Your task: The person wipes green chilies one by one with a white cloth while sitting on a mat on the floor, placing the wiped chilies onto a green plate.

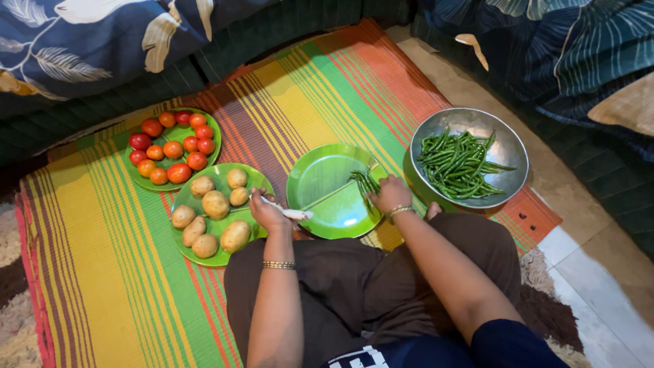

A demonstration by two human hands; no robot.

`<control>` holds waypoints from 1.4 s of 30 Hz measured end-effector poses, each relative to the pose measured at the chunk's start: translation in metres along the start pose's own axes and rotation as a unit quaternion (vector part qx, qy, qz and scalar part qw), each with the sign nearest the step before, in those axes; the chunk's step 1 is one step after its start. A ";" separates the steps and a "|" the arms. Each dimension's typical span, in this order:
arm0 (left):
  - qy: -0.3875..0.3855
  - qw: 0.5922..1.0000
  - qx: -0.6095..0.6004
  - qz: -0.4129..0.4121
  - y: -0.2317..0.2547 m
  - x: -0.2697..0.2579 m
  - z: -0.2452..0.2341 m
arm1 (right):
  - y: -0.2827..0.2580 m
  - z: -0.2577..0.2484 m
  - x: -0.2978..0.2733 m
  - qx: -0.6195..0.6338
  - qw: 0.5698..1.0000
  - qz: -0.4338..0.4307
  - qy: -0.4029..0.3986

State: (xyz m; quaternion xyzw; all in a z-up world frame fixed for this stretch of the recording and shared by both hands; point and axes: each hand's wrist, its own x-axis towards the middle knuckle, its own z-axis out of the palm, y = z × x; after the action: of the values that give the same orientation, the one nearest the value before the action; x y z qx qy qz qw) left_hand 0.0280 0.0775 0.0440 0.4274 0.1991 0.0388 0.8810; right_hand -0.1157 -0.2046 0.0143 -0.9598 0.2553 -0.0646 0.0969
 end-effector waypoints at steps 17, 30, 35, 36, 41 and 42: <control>-0.026 0.999 0.015 0.037 -0.018 0.010 -0.002 | -0.014 0.034 0.000 -0.093 0.993 -0.050 -0.055; -0.188 0.948 0.043 -0.253 -0.076 0.037 -0.029 | 0.051 -0.056 0.072 0.095 0.984 -0.029 0.146; -0.227 0.892 -0.042 -0.388 -0.056 0.003 -0.002 | 0.124 -0.068 0.103 0.022 0.996 0.028 0.084; -0.236 0.902 -0.051 -0.358 -0.043 -0.005 0.007 | 0.137 -0.060 0.104 -0.003 0.997 0.037 0.070; -0.183 0.933 -0.260 -0.166 -0.005 -0.004 0.012 | 0.165 -0.016 0.112 0.098 0.980 0.161 -0.058; -0.187 0.919 -0.289 -0.193 -0.009 0.005 0.009 | 0.166 -0.011 0.113 0.111 0.981 0.150 -0.059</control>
State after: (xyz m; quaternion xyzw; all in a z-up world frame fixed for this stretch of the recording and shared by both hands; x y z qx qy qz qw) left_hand 0.0353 0.0661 0.0406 0.1067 0.0893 -0.1563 0.9779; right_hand -0.0999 -0.4041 -0.0026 -0.8962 0.3811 -0.0206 0.2259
